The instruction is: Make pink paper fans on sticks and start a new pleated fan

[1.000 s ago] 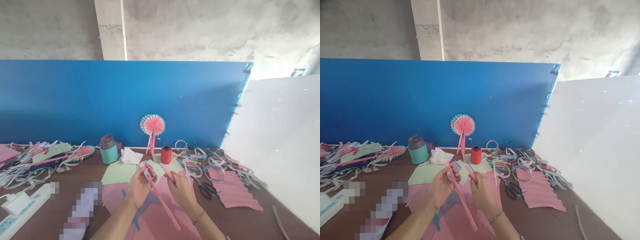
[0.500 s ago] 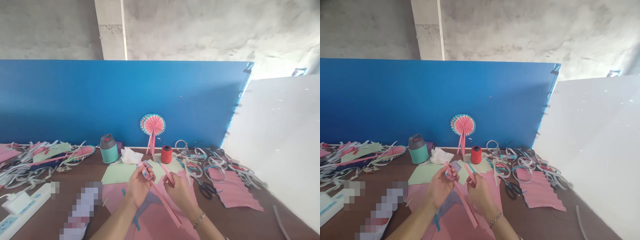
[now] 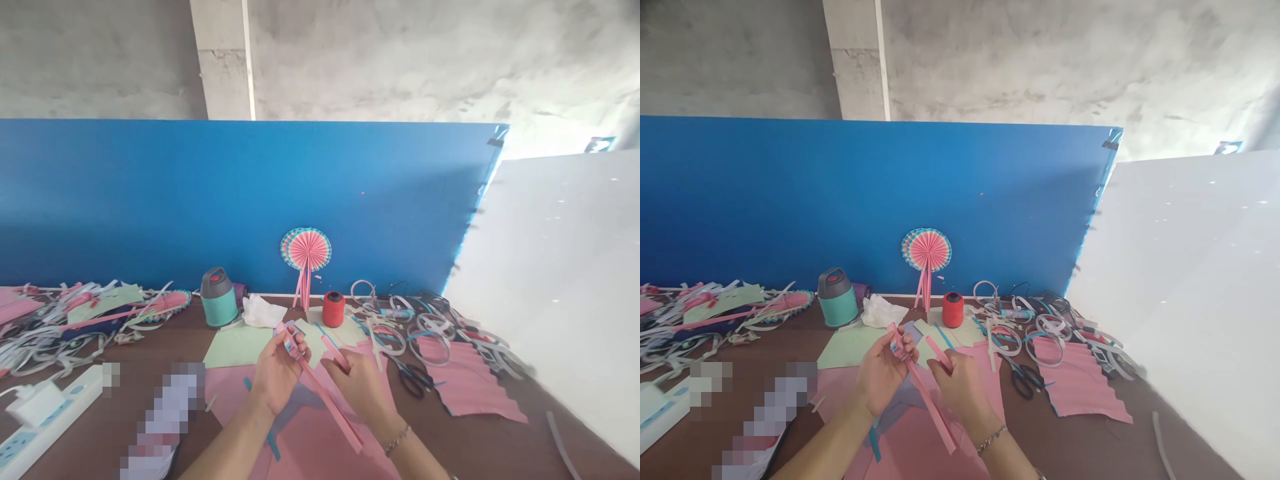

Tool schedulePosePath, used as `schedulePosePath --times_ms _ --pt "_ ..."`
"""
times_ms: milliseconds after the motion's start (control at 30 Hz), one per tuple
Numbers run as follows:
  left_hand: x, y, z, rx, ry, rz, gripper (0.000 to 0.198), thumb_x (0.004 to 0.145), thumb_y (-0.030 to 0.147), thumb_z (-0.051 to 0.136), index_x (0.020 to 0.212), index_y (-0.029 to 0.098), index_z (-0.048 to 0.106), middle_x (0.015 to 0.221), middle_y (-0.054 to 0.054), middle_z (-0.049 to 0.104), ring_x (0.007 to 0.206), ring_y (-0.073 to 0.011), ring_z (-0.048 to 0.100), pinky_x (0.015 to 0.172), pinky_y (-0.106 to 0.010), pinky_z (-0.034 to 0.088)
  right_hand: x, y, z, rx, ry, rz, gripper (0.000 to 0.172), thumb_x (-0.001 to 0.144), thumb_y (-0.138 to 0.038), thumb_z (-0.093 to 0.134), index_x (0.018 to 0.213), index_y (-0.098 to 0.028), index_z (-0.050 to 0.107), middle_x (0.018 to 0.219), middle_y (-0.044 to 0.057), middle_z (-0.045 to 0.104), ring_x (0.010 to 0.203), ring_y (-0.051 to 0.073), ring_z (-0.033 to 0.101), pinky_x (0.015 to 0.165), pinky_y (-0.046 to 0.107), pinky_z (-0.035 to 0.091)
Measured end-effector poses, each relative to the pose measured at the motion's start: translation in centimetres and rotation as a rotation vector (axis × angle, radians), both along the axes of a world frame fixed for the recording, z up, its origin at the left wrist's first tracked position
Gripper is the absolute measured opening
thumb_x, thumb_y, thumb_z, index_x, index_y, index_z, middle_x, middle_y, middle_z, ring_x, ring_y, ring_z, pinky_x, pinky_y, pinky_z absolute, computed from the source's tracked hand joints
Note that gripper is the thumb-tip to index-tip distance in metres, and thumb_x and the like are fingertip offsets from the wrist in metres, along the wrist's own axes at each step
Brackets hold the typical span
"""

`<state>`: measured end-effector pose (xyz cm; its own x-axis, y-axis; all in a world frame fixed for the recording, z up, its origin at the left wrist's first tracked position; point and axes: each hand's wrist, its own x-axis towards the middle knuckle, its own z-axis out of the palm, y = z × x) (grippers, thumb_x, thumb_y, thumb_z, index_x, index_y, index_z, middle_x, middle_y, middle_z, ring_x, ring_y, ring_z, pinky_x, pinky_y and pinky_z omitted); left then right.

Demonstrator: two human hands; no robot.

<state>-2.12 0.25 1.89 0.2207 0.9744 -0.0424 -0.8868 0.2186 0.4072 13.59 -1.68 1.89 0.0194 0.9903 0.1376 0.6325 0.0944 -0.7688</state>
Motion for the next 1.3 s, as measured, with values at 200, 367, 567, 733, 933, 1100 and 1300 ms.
schedulePosePath --times_ms 200,367,567,733,933,1100,1300 --pt "-0.1 -0.1 0.1 0.007 0.01 0.004 0.008 0.083 0.014 0.051 0.082 0.014 0.059 0.075 -0.002 0.05 0.062 -0.0104 0.049 0.067 -0.026 0.048 0.4 0.2 -0.3 0.16 -0.073 0.074 0.012 0.073 -0.015 0.046 0.075 -0.02 0.057 0.076 0.001 0.059 0.066 0.014 0.052 0.059 0.022 0.034" --pt "-0.2 0.0 0.0 0.003 0.007 0.005 0.007 0.083 0.015 0.052 0.082 0.014 0.059 0.075 -0.002 0.051 0.063 -0.0104 0.049 0.068 -0.026 0.048 0.4 0.4 -0.6 0.041 -0.081 0.067 0.021 0.079 -0.025 0.047 0.059 -0.019 0.052 0.06 -0.001 0.054 0.055 0.012 0.046 0.051 0.023 0.028" --pt "-0.2 0.1 0.0 0.0 0.001 0.004 0.007 0.082 0.015 0.053 0.082 0.014 0.059 0.075 -0.003 0.051 0.063 -0.011 0.05 0.066 -0.027 0.048 0.2 0.1 0.1 0.089 -0.113 0.003 0.016 0.078 -0.029 0.047 0.065 -0.02 0.052 0.064 0.0 0.055 0.059 0.014 0.047 0.052 0.022 0.03" --pt "-0.1 0.0 0.1 -0.012 0.02 0.023 0.007 0.082 0.016 0.052 0.081 0.015 0.059 0.074 -0.002 0.052 0.061 -0.0106 0.049 0.066 -0.027 0.048 -0.1 -0.1 -0.2 -0.031 -0.031 0.053 0.034 0.082 -0.041 0.042 0.055 -0.019 0.044 0.053 -0.003 0.044 0.051 0.011 0.036 0.047 0.023 0.025" --pt "0.2 -0.5 0.4 -0.003 0.073 0.053 0.004 0.08 0.018 0.055 0.082 0.016 0.058 0.074 -0.001 0.051 0.059 -0.0098 0.048 0.064 -0.026 0.048 -0.6 -0.5 0.0 -0.115 0.024 0.177 0.032 0.079 -0.034 0.043 0.05 -0.018 0.044 0.049 -0.001 0.045 0.049 0.011 0.037 0.045 0.023 0.023" --pt "0.3 -0.6 0.6 0.004 0.072 0.058 0.003 0.08 0.017 0.055 0.083 0.016 0.056 0.074 -0.001 0.05 0.06 -0.0098 0.049 0.064 -0.026 0.049 -0.6 -1.1 0.7 -0.217 0.188 0.225 0.029 0.076 -0.031 0.045 0.051 -0.017 0.051 0.051 0.001 0.056 0.047 0.011 0.044 0.046 0.022 0.031" --pt "0.3 -0.6 0.8 -0.025 0.03 0.041 0.006 0.083 0.014 0.05 0.082 0.015 0.056 0.074 -0.001 0.05 0.062 -0.0102 0.051 0.065 -0.026 0.05 -0.1 -0.8 0.4 -0.252 0.189 0.252 0.013 0.065 -0.023 0.052 0.056 -0.016 0.057 0.052 -0.001 0.059 0.047 0.01 0.048 0.046 0.02 0.034"
